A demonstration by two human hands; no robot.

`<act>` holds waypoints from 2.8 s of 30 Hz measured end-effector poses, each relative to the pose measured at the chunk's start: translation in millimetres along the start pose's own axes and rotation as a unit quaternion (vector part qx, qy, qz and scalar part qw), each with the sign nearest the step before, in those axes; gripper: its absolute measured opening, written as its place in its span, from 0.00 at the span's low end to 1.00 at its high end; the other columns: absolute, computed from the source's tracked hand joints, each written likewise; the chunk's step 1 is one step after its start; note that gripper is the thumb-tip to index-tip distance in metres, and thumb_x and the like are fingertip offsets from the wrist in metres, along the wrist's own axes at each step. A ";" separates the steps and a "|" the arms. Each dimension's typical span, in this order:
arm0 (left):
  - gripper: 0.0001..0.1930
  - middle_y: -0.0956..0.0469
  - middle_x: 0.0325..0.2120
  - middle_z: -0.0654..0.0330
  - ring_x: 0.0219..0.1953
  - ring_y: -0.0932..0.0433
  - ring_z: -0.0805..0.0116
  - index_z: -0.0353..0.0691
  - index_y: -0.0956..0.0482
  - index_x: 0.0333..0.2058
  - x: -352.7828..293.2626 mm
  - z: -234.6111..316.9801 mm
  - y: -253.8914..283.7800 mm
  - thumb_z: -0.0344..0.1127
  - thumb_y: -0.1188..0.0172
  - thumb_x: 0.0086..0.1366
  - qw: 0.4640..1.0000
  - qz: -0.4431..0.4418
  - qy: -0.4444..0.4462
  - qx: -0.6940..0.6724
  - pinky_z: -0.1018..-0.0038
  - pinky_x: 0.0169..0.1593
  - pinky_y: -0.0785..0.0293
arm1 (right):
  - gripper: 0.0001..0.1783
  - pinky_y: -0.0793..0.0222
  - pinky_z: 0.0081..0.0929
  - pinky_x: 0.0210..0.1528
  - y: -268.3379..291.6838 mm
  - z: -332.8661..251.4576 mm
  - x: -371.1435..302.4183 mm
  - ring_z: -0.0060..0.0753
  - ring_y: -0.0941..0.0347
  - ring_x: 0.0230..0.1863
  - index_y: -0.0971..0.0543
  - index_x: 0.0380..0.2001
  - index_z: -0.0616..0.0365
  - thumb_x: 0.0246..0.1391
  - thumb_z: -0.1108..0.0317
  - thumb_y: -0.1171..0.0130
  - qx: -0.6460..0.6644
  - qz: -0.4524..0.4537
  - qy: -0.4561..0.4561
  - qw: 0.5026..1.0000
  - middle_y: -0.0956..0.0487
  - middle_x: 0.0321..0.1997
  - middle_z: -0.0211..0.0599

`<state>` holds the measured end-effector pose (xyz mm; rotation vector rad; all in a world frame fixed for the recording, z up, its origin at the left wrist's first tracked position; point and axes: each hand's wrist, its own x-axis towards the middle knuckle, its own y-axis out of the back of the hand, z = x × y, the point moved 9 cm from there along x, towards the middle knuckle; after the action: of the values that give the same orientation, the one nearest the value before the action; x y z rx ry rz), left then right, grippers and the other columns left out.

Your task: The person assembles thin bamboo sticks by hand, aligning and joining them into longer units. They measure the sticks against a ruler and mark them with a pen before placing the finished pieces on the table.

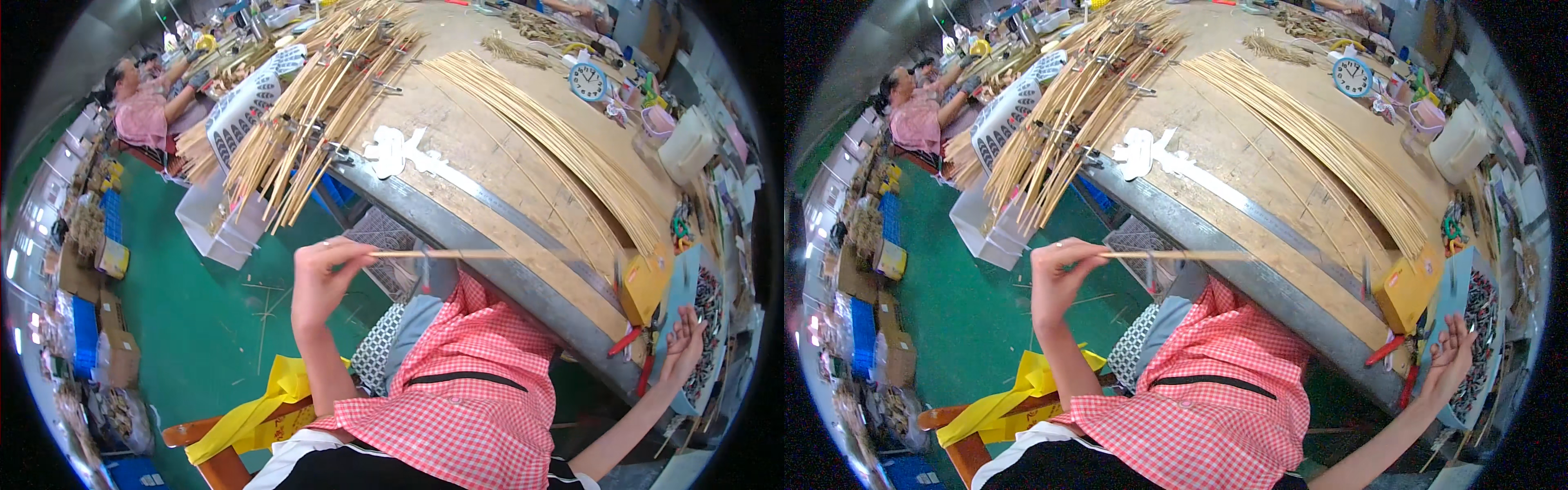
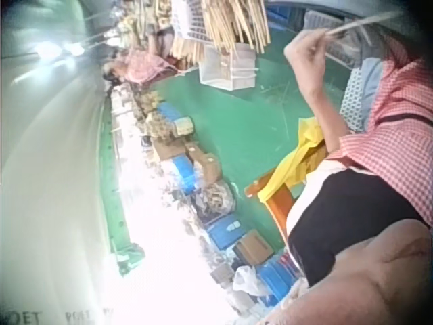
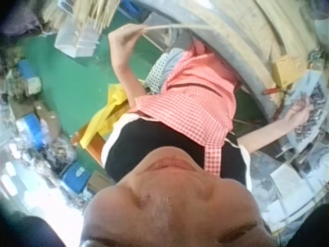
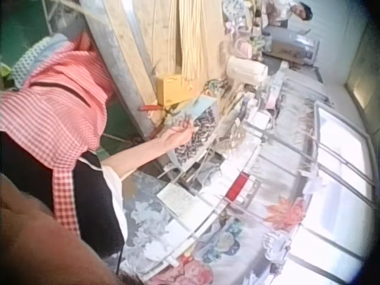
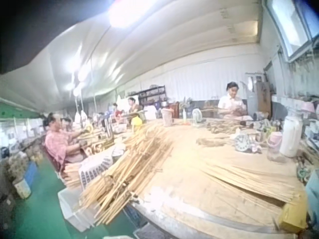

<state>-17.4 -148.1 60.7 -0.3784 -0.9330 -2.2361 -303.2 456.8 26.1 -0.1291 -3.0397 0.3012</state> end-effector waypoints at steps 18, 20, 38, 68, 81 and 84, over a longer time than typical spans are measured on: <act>0.11 0.17 0.34 0.48 0.36 0.19 0.52 0.35 0.16 0.40 106.8 -157.3 157.4 0.32 0.40 0.60 0.898 0.315 0.037 0.305 0.64 0.45 0.26 | 0.17 0.35 0.12 0.23 -73.6 28.5 -7.6 0.13 0.31 0.24 0.24 0.47 0.65 0.67 0.61 0.50 -0.103 -0.065 0.028 0.992 0.21 0.35 0.33; 0.10 0.17 0.34 0.49 0.36 0.18 0.53 0.34 0.16 0.40 99.5 -122.3 144.8 0.30 0.40 0.61 0.882 0.332 -0.026 0.333 0.66 0.46 0.26 | 0.16 0.36 0.12 0.23 -78.6 27.9 -14.2 0.13 0.31 0.24 0.24 0.46 0.65 0.66 0.62 0.49 -0.113 -0.068 0.023 0.991 0.21 0.35 0.32; 0.08 0.17 0.27 0.53 0.25 0.18 0.65 0.35 0.17 0.37 2.4 16.9 -80.8 0.27 0.38 0.59 0.996 -0.084 0.013 -0.037 0.73 0.30 0.25 | 0.09 0.29 0.42 0.46 -308.5 59.3 -9.1 0.53 0.28 0.45 0.22 0.33 0.66 0.52 0.69 0.42 -0.557 -0.213 0.311 0.740 0.24 0.38 0.50; 0.06 0.19 0.23 0.54 0.26 0.18 0.66 0.34 0.17 0.35 -5.3 0.5 -101.1 0.28 0.39 0.60 0.990 -0.081 0.039 -0.112 0.75 0.30 0.26 | 0.06 0.35 0.30 0.26 -284.0 56.5 3.1 0.33 0.29 0.23 0.27 0.36 0.67 0.58 0.74 0.48 -0.345 -0.197 0.112 0.911 0.24 0.27 0.42; 0.17 0.18 0.36 0.48 0.37 0.17 0.63 0.26 0.24 0.47 -9.0 -28.7 -58.7 0.36 0.44 0.69 0.846 0.123 0.138 -0.500 0.73 0.41 0.19 | 0.04 0.44 0.13 0.22 -341.7 99.6 -219.3 0.11 0.39 0.21 0.25 0.36 0.65 0.62 0.76 0.49 -0.059 -0.436 -0.208 0.873 0.28 0.25 0.25; 0.16 0.18 0.34 0.48 0.33 0.16 0.64 0.25 0.23 0.45 -13.8 -50.7 -48.0 0.36 0.44 0.68 0.842 0.149 0.148 -0.497 0.74 0.36 0.17 | 0.04 0.43 0.13 0.24 -342.9 105.5 -224.7 0.11 0.38 0.23 0.25 0.36 0.65 0.62 0.76 0.49 -0.094 -0.447 -0.177 0.872 0.29 0.25 0.24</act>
<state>-40.5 -152.9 -6.5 -0.5505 0.4984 -2.2115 -115.7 80.7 -25.6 1.4140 -3.0259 -0.0625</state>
